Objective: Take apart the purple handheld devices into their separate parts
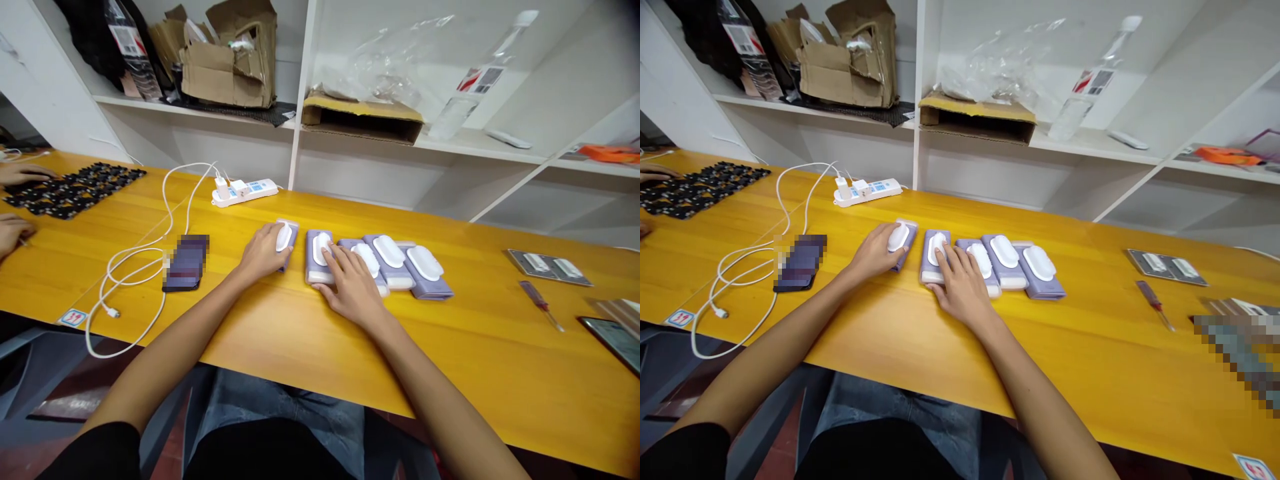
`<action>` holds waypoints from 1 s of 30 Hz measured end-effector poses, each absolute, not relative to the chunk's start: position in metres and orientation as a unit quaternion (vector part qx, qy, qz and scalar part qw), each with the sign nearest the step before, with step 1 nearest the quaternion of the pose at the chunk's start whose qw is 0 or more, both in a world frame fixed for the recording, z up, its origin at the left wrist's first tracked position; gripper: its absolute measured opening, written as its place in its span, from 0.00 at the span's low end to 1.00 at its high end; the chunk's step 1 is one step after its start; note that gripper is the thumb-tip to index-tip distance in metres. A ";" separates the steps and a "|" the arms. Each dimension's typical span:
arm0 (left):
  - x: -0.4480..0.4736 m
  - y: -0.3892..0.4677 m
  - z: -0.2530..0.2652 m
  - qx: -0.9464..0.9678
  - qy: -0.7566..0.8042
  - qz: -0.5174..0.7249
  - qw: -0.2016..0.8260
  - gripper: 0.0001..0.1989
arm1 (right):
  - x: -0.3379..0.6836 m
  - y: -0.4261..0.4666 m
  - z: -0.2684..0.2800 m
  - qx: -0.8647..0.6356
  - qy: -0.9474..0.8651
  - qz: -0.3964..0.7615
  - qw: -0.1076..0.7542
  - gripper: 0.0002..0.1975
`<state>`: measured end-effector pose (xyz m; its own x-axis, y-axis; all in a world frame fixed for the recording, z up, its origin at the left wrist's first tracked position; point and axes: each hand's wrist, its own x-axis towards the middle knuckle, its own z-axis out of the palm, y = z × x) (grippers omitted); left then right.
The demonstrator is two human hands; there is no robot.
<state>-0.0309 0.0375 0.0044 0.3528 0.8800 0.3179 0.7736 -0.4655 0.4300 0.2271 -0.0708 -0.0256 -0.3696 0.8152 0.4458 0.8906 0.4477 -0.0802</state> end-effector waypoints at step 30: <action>-0.063 0.061 0.011 0.858 0.438 0.235 0.129 0.25 | 0.227 -0.071 -0.016 -0.498 -0.822 -0.096 0.260 0.37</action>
